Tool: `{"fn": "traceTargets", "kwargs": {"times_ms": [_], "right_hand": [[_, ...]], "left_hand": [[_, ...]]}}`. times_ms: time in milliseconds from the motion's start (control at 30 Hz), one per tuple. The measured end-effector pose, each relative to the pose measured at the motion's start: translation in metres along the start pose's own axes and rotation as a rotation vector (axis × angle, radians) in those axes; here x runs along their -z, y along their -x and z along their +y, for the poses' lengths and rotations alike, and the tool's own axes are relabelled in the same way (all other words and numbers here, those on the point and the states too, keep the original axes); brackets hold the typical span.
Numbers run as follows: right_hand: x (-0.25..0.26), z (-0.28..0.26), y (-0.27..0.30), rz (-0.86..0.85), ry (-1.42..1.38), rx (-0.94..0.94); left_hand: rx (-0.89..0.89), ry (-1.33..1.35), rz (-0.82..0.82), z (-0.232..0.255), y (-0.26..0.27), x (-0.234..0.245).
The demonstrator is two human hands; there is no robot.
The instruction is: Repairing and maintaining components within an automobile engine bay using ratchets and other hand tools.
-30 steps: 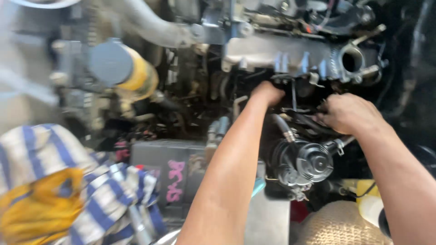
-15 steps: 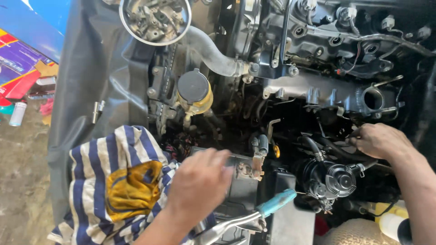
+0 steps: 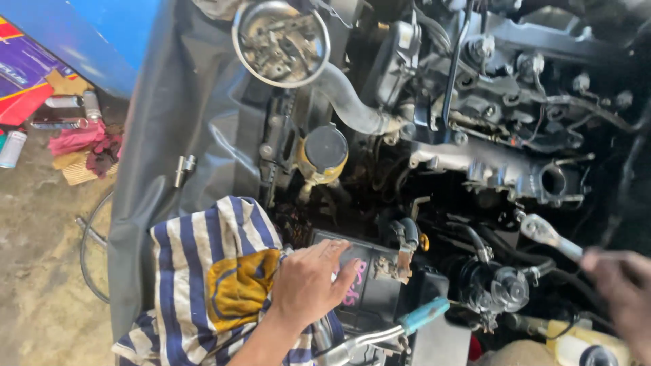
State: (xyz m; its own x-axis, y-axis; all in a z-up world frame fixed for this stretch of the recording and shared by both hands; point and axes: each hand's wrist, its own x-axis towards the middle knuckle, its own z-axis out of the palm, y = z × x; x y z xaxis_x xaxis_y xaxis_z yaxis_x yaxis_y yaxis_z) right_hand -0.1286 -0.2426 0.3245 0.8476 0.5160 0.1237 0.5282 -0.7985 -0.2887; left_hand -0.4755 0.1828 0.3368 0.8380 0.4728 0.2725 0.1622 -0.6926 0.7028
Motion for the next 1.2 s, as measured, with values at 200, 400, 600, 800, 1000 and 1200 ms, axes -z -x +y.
{"fn": "traceTargets", "kwargs": {"times_ms": [200,400,600,800,1000,1200], "right_hand": [[-0.009,-0.234,0.037,0.089,-0.004,0.442],[-0.041,-0.331,0.019,0.032,-0.191,0.415],[-0.001,-0.453,-0.059,0.103,-0.274,0.252],[-0.042,-0.588,-0.173,-0.092,-0.327,0.389],[-0.131,-0.638,-0.256,0.007,0.045,0.609],[-0.129,-0.632,-0.268,0.000,-0.148,0.557]], "left_hand": [[0.788,1.160,-0.457,0.052,-0.095,0.007],[0.373,1.563,-0.372,-0.015,-0.118,-0.054],[0.513,1.551,-0.377,-0.016,-0.132,-0.038],[0.509,1.254,-0.500,-0.031,-0.131,-0.065],[0.053,0.973,-0.111,-0.063,-0.102,-0.144],[-0.029,0.750,-0.042,-0.062,-0.111,-0.139]]}}
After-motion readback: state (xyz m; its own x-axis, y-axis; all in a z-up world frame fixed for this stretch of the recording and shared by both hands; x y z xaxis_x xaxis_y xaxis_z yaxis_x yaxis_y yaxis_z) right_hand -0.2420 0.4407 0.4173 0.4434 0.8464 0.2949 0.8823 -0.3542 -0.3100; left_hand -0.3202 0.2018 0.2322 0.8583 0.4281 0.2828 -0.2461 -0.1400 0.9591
